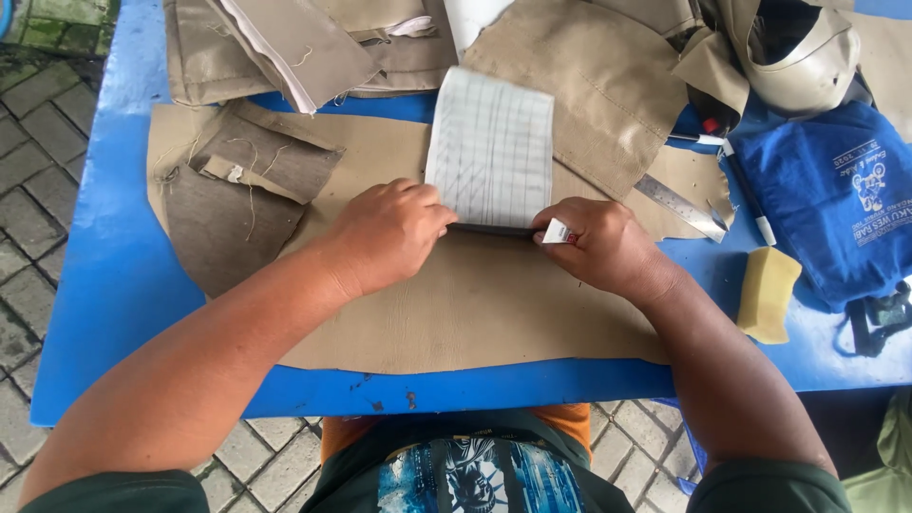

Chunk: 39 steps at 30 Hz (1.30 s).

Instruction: Applying glue to the edges of a leather strip and folding them over a paper template

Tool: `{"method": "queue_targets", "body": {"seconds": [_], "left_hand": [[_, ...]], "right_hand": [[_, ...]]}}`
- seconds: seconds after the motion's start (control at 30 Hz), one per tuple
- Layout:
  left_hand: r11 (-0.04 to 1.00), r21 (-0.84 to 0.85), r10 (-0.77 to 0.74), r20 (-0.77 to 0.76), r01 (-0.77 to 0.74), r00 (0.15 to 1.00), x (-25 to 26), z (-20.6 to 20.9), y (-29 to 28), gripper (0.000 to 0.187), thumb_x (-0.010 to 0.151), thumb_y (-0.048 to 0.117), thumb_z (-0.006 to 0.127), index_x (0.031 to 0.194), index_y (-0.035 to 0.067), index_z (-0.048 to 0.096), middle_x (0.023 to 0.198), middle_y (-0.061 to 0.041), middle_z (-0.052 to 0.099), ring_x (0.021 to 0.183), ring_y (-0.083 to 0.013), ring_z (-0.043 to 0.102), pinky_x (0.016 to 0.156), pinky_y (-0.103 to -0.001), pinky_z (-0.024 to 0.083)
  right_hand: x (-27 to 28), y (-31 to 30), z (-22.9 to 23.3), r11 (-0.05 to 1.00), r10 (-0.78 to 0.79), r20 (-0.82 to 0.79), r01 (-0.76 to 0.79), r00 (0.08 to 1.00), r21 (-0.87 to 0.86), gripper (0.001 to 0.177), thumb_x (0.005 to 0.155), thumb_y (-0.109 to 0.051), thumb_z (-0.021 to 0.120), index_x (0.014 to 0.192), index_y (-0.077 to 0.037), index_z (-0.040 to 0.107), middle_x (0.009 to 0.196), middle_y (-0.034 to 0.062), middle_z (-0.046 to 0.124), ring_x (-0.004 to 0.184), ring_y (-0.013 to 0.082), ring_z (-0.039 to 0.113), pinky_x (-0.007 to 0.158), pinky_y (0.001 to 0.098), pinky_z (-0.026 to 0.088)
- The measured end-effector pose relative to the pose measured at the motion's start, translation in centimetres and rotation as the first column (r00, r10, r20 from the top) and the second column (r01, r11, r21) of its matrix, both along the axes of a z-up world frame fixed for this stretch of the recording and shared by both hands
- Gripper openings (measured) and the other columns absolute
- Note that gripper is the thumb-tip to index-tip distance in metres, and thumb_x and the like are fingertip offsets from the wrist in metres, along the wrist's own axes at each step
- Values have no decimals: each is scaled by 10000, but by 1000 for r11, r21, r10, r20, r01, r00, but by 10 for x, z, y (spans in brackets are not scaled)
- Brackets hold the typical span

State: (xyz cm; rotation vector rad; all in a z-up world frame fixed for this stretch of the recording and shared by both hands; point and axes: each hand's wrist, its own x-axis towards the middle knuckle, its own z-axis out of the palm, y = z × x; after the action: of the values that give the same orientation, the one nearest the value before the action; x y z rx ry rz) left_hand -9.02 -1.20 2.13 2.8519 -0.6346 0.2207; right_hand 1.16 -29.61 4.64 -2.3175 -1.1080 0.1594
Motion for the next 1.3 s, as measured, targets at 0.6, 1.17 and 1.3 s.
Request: {"method": "queue_targets", "body": {"seconds": [0.6,1.17,1.3], "left_hand": [[1000,22,-5,409,-4,913,-5,-28,-37,75,955,178,716,996,123,686,947,-93,601,955,-268,641,767,-368,547],[976,202,-64,-59,75,996,-33,13,-54,1043,861,850,468,1460,-3,501,1435,-203,484,1305,-354,487,1050,-448,453],[970,237,-58,-11,59,998,-35,5,-57,1119,795,906,470,1420,-20,536,1447,-234,506,1343,-373,475,1079,-466,440]], "right_hand": [[5,5,-17,934,-264,1,256,965,-250,169,874,-331,761,1025,-263,731,856,45,765,863,310,748,793,443,593],[-2,40,13,965,-11,-111,40,994,260,281,909,-47,777,1176,-127,742,1058,140,706,953,293,701,831,423,536],[6,69,-9,959,-77,-115,105,990,261,327,908,-144,806,1215,-156,694,892,102,752,836,243,725,722,373,554]]}}
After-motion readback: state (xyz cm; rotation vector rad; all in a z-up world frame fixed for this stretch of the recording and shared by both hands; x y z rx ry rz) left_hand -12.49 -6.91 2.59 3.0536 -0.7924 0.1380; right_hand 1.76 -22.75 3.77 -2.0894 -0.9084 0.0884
